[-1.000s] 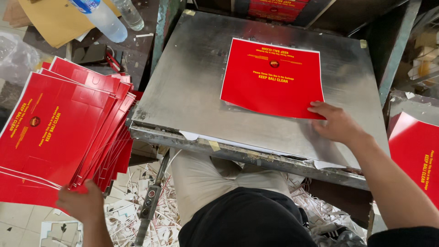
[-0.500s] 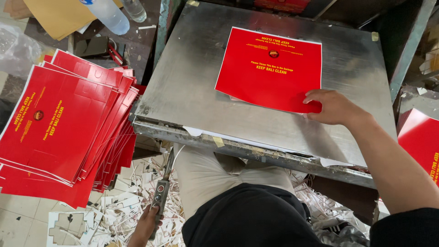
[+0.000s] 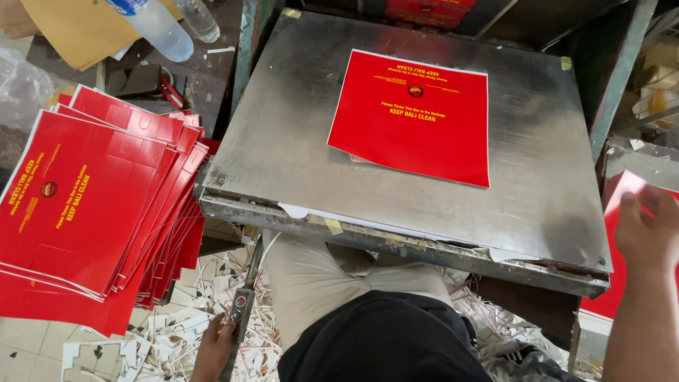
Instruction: The person places red printed sheets onto a creasing and cutting press machine, pulls the lever to operate the press, and then removes the processed sheets. They repeat this process with multiple sheets, stacking the finished items on the side.
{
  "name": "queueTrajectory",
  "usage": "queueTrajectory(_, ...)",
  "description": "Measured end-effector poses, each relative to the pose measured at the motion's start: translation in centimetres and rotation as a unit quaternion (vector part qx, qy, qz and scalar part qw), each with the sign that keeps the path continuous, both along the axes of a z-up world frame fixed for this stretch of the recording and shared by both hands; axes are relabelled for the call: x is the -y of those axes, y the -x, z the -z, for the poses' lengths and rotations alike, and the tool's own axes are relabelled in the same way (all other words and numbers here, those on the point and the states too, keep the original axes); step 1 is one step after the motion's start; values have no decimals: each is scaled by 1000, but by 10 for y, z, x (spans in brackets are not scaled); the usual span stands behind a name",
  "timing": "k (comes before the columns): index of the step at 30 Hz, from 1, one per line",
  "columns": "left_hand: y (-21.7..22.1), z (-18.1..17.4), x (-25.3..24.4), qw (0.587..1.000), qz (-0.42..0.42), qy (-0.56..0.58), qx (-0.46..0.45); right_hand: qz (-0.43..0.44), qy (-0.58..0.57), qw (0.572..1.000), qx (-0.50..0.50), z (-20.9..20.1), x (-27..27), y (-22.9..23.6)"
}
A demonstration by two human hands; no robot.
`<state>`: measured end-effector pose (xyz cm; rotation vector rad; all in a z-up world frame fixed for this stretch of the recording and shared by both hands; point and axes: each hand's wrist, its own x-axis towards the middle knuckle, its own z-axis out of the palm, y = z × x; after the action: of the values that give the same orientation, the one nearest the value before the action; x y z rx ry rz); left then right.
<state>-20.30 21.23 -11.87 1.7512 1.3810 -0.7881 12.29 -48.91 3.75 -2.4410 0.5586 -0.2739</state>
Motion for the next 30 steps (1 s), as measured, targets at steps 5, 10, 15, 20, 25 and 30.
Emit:
queueTrajectory(5,-68,-44,36,963,62,-155,211,31,358,727,-585,108,105,97)
queueTrajectory(10,-114,-34,77,933,163,-118,300,104,240,850,-458,157,115,152)
queueTrajectory(15,-140,-24,123,891,282,-92,343,73,219,871,-435,159,131,156)
queueTrajectory(20,-128,21,147,812,380,-225,383,104,78,903,-410,140,149,159)
queueTrajectory(25,-132,20,141,823,374,-210,372,67,175,889,-419,152,136,156)
queueTrajectory(30,-136,17,139,828,395,-201,344,82,112,913,-384,152,135,156)
